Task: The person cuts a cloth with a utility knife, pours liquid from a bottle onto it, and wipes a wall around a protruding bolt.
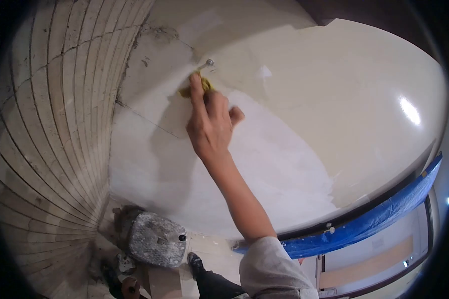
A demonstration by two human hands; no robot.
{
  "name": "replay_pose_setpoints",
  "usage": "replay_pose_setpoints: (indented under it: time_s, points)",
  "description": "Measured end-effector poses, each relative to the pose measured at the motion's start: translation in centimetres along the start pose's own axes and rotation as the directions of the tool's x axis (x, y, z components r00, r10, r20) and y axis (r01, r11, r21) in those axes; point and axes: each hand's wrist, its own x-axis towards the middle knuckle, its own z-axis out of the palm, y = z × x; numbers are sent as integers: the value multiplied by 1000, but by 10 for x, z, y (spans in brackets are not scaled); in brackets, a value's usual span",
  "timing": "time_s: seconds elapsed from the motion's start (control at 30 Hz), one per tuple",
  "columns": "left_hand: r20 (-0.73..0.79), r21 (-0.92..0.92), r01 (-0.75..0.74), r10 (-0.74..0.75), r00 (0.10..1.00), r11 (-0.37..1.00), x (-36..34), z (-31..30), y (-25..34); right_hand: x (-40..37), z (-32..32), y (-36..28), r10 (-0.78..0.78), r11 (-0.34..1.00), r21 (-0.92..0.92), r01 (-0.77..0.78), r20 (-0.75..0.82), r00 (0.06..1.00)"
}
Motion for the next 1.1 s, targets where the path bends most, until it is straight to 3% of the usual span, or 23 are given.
replay_pose_setpoints:
  time_s: [0.1, 0.23, 0.33, 0.5, 0.6, 0.7, 0.8, 0.87, 1.0, 1.1]
  points:
    - [-77, -47, -119, 115, 990, 992, -2, 6, -13, -13, -7, 9, -36, 999, -9, 36, 15, 999]
    - [-53, 6, -59, 60, 997, 998, 0, 4, 2, 30, 6, 2, -68, 996, 51, 72, -67, 995]
    - [-28, 10, -24, 24, 999, 1000, -5, 3, -4, 16, -12, 9, -75, 997, 17, 75, 32, 997]
    - [-22, 62, 8, -7, 1000, 998, -3, 2, -2, 22, -11, 17, -134, 989, 63, 134, 2, 991]
    - [-8, 55, 99, -98, 995, 994, -5, 4, 2, 36, -3, 12, -136, 987, 82, 139, -36, 990]
    - [46, 195, -105, 98, 994, 975, -10, 8, -25, 9, -19, 24, -83, 997, 6, 83, 30, 996]
    - [-29, -21, -37, 37, 999, 999, -1, 0, -3, 17, -12, 33, -149, 989, 21, 149, -26, 989]
    - [-15, -53, 7, -8, 1000, 999, 1, 0, 7, 40, -11, 31, -204, 978, 45, 205, -27, 979]
    - [4, -3, -15, 15, 1000, 1000, -5, 5, -9, 38, -29, 56, -289, 956, -55, 288, 4, 957]
    - [-17, 32, -113, 113, 993, 993, -3, 5, -8, 43, -30, 55, -301, 954, -2, 301, 16, 953]
